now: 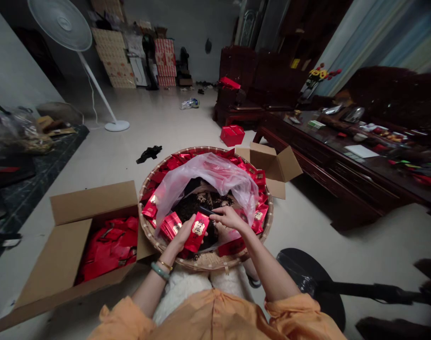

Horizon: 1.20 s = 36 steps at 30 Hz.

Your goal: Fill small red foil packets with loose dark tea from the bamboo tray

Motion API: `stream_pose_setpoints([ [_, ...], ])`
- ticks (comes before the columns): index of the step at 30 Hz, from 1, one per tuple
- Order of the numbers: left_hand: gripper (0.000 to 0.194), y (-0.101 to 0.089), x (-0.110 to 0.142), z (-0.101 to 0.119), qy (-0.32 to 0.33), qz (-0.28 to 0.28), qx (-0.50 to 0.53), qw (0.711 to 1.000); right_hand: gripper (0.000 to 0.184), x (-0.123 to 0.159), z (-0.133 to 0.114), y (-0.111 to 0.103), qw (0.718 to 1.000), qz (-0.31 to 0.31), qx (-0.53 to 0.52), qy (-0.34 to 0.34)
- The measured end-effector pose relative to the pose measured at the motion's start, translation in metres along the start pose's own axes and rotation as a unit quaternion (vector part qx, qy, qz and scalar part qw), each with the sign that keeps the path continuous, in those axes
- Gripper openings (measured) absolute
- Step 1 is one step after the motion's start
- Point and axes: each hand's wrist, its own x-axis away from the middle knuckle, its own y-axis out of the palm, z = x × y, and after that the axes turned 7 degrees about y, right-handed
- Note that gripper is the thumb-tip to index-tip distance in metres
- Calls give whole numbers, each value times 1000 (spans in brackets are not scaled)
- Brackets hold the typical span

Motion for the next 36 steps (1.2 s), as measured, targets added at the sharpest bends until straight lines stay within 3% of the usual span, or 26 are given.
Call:
stream_pose_setpoints([
  [9, 63, 0, -1, 1, 4, -1, -8, 1000, 41, 1, 6, 2, 999, -3, -31, 41],
  [12, 63, -1, -2, 2, 14, 7, -10, 1000, 48, 1, 16, -2, 997, 46, -31, 62],
  [16, 61, -3, -2, 1, 17, 6, -6, 1000, 40, -1, 37, -7, 975, 175, 111, 84],
  [21, 61, -2, -3, -3, 15, -3, -9, 1000, 37, 3, 57, -4, 933, 206, 260, 138],
  [25, 63, 4, -2, -2, -2, -14, -18, 1000, 34, 2, 46, 5, 934, 252, 245, 62],
  [29, 62, 13, 1, -1, -9, -24, -33, 999, 32, -6, 24, 21, 961, 230, 143, -50],
  [36, 59, 13, 5, 0, -10, -48, -39, 998, 32, -14, 11, 39, 966, 216, 91, -112],
])
